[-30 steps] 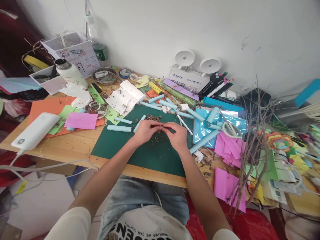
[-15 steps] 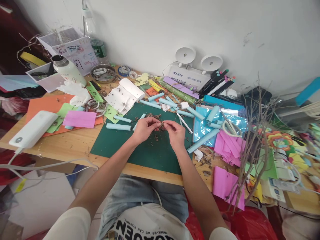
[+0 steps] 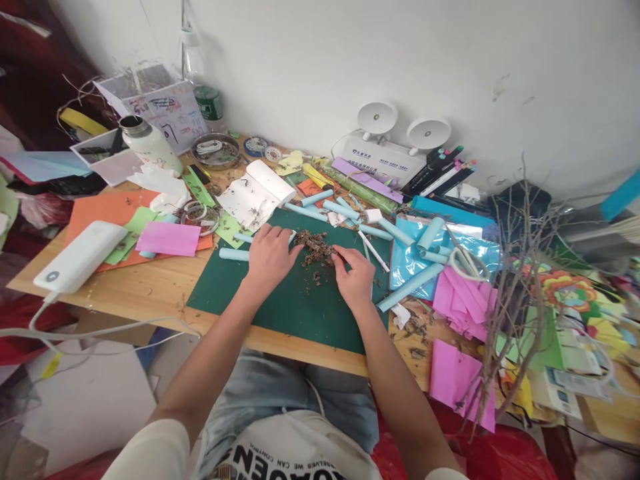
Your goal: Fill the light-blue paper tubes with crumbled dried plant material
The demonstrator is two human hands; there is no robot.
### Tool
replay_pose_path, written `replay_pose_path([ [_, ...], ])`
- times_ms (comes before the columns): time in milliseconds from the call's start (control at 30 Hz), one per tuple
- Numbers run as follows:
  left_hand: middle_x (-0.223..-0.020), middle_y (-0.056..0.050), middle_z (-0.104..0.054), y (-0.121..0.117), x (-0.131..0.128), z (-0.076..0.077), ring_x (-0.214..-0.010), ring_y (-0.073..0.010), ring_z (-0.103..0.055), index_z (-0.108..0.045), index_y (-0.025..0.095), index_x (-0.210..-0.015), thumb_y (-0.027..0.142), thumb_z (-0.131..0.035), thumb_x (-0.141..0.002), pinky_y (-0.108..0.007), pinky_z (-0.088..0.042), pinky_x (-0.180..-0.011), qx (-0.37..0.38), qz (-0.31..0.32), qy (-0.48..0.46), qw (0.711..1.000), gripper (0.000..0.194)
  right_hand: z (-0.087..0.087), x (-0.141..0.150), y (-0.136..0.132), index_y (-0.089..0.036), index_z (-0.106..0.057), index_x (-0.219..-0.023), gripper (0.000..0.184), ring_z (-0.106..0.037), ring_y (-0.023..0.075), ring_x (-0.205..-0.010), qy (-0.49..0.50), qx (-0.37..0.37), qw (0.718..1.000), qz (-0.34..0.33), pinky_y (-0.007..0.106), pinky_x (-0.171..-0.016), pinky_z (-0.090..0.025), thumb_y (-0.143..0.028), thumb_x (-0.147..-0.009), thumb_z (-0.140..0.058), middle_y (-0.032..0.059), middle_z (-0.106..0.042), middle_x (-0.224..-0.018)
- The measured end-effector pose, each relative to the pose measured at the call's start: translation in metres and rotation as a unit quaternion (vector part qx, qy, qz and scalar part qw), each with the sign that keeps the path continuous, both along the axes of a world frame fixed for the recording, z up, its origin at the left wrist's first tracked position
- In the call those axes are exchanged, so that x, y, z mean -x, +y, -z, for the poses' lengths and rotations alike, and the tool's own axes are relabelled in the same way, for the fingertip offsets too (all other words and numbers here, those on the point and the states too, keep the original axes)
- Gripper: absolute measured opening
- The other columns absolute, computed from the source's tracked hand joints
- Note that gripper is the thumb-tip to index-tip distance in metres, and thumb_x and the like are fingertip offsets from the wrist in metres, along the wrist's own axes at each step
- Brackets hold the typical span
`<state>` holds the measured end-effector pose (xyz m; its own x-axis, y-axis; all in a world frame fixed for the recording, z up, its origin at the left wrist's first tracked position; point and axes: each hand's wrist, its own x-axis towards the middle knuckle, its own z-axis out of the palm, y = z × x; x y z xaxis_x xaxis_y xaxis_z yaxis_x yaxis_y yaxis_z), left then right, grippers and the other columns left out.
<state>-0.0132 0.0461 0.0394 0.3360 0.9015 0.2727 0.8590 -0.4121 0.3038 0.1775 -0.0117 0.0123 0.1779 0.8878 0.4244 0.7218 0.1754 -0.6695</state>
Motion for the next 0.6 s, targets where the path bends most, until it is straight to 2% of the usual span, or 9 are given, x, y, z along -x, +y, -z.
replay_pose_path([
  [133,-0.09,-0.017,-0.066,0.001,0.007,-0.003,-0.099,-0.0349,-0.054,-0.066,0.013,-0.1,0.027,-0.056,-0.087,-0.045,-0.044,-0.084,0.033,-0.017,0.092,0.995,0.021,0.001,0.0,0.0,-0.021,-0.072,-0.103,0.025,-0.066,0.0217,-0.089,-0.01,-0.003,1.0,-0.001,0.036,-0.084,-0.053,-0.028,-0.092,-0.051,0.0088,-0.071,-0.097],
  [267,-0.089,-0.016,-0.067,0.007,0.003,-0.013,-0.093,-0.0321,-0.056,-0.067,0.013,-0.101,0.019,-0.05,-0.09,-0.043,-0.044,-0.083,0.044,0.022,0.091,0.995,0.022,0.0,-0.001,0.0,-0.019,-0.071,-0.107,0.029,-0.064,0.0224,-0.091,-0.017,0.012,1.0,0.007,0.037,-0.086,-0.052,-0.024,-0.093,-0.046,0.01,-0.07,-0.099],
  [433,-0.097,-0.014,-0.068,0.05,-0.007,-0.031,-0.103,-0.0318,-0.053,-0.069,0.015,-0.102,0.014,-0.051,-0.088,-0.04,-0.046,-0.083,0.013,0.067,0.062,0.996,0.024,0.002,-0.002,0.002,-0.018,-0.07,-0.108,0.031,-0.062,0.0227,-0.091,-0.031,0.029,0.999,-0.002,0.037,-0.084,-0.051,-0.022,-0.093,-0.044,0.0103,-0.068,-0.098],
  [600,-0.095,-0.014,-0.068,0.094,-0.017,-0.02,-0.106,-0.0309,-0.054,-0.072,0.016,-0.098,0.009,-0.052,-0.082,-0.037,-0.047,-0.082,0.063,0.093,0.092,0.989,0.026,0.005,-0.003,0.003,-0.019,-0.069,-0.108,0.03,-0.062,0.0235,-0.093,-0.038,0.028,0.999,-0.013,0.038,-0.085,-0.05,-0.021,-0.093,-0.043,0.0104,-0.069,-0.099],
])
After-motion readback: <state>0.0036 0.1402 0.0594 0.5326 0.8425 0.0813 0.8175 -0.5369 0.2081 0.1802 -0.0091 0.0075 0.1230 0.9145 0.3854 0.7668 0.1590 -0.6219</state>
